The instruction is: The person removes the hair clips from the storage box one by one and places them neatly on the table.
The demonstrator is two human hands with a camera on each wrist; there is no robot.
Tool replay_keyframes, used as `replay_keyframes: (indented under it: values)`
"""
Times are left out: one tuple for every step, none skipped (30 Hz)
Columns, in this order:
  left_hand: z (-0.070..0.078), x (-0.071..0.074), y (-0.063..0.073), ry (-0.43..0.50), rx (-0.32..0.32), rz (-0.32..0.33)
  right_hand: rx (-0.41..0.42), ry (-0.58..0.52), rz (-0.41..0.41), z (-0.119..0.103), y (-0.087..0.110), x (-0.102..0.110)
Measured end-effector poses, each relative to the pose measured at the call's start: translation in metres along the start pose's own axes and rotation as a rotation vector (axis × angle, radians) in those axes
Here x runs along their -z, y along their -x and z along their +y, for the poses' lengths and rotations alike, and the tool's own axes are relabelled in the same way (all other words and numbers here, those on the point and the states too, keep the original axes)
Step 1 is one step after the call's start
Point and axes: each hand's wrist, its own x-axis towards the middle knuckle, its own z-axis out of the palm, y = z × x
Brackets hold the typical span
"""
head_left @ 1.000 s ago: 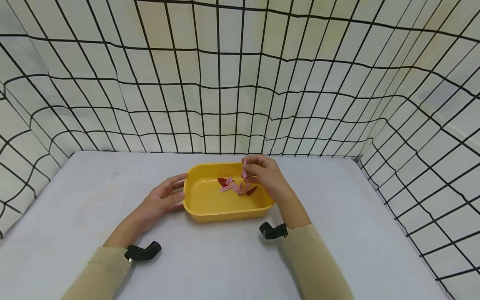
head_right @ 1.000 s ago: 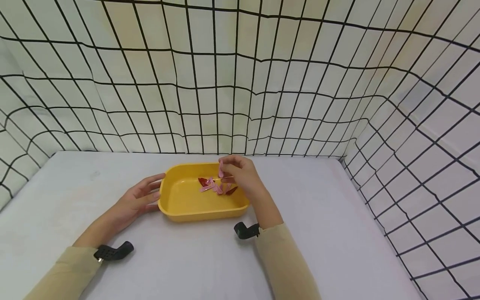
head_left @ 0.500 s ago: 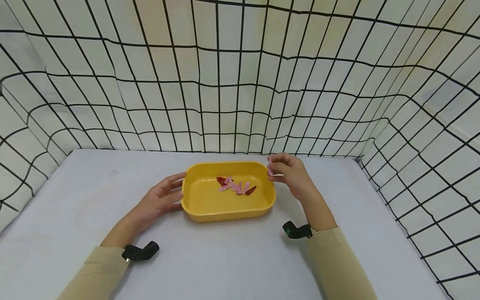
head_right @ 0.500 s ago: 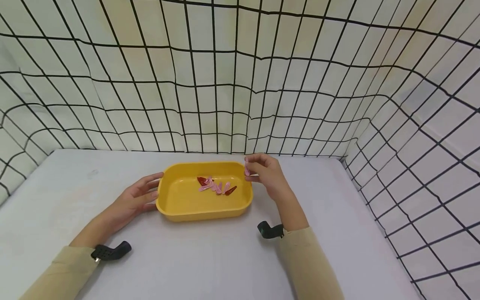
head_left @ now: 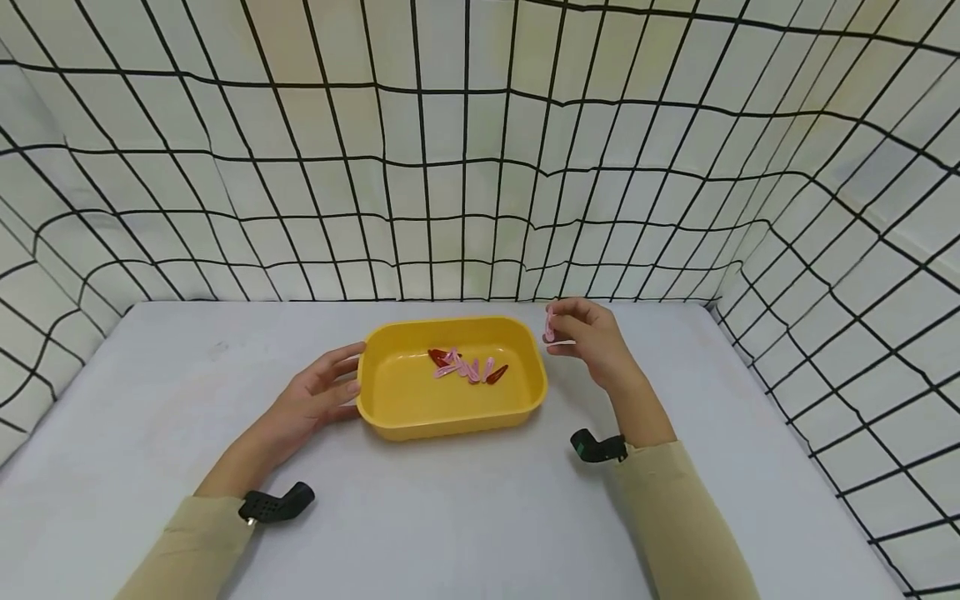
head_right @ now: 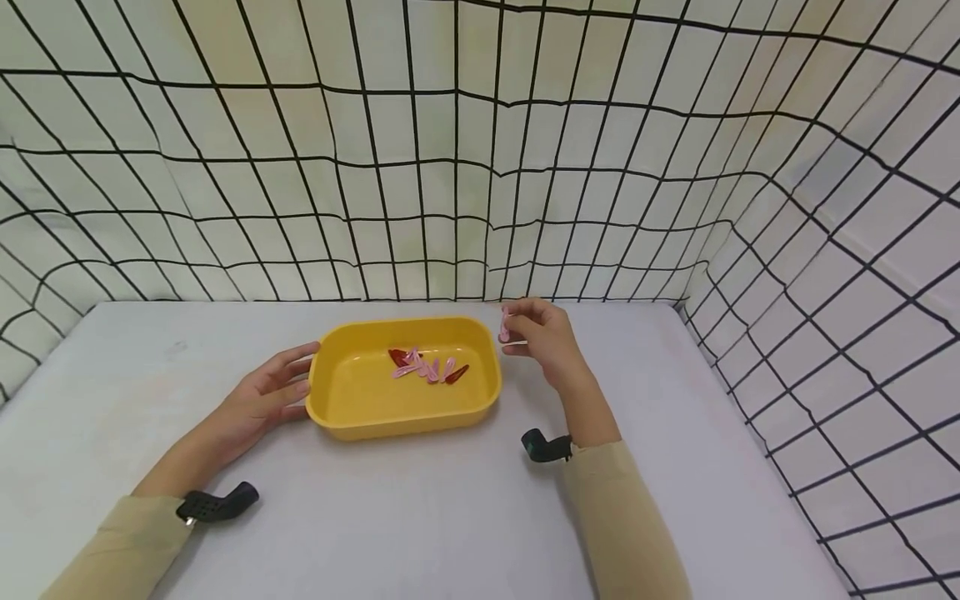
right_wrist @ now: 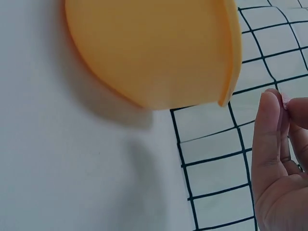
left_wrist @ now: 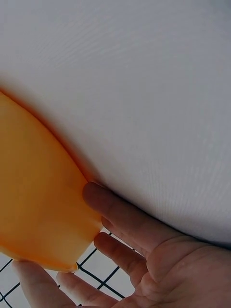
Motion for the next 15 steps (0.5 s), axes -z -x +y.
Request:
replay_keyframes:
  values:
    - [0.0,0.0,0.0,0.004,0.002,-0.002,-0.009,0.004,0.006,0.002,-0.001,0.002]
    - [0.0,-0.001,0.0,0.007,0.003,-0.003,-0.018,0.006,0.011,0.004,-0.002,0.003]
    - [0.0,-0.001,0.0,0.009,0.004,-0.003,-0.026,0.008,0.015,0.005,-0.003,0.004]
    - [0.0,-0.001,0.0,0.008,0.004,-0.003,-0.033,0.01,0.02,0.007,-0.004,0.006]
    - [0.0,-0.001,-0.001,0.008,0.003,-0.002,-0.04,0.012,0.025,0.009,-0.005,0.007]
    - [0.0,-0.001,-0.001,0.008,0.003,-0.002,-0.047,0.017,0.033,0.01,-0.005,0.008]
    - [-0.001,-0.001,-0.001,0.007,0.0,-0.001,-0.054,0.025,0.041,0.011,-0.006,0.009]
    - [-0.001,0.0,-0.001,0.005,-0.001,0.001,-0.06,0.034,0.047,0.011,-0.007,0.01]
    - [-0.001,0.0,-0.001,0.005,-0.001,0.004,-0.066,0.045,0.053,0.012,-0.008,0.011]
    - [-0.001,0.0,-0.001,0.003,0.0,0.007,-0.073,0.057,0.058,0.013,-0.008,0.012]
    - [-0.001,0.0,-0.001,0.004,0.001,0.007,-0.083,0.072,0.063,0.014,-0.009,0.013]
    - [-0.001,0.0,-0.001,0.005,0.002,0.006,-0.094,0.089,0.069,0.015,-0.009,0.014]
    - [-0.001,0.0,-0.001,0.006,0.004,0.006,-0.107,0.105,0.074,0.016,-0.01,0.015]
    - [-0.001,0.001,-0.001,0.007,0.005,0.005,-0.118,0.118,0.075,0.017,-0.01,0.016]
    - [-0.001,0.001,-0.001,0.008,0.006,0.006,-0.128,0.13,0.074,0.018,-0.011,0.016]
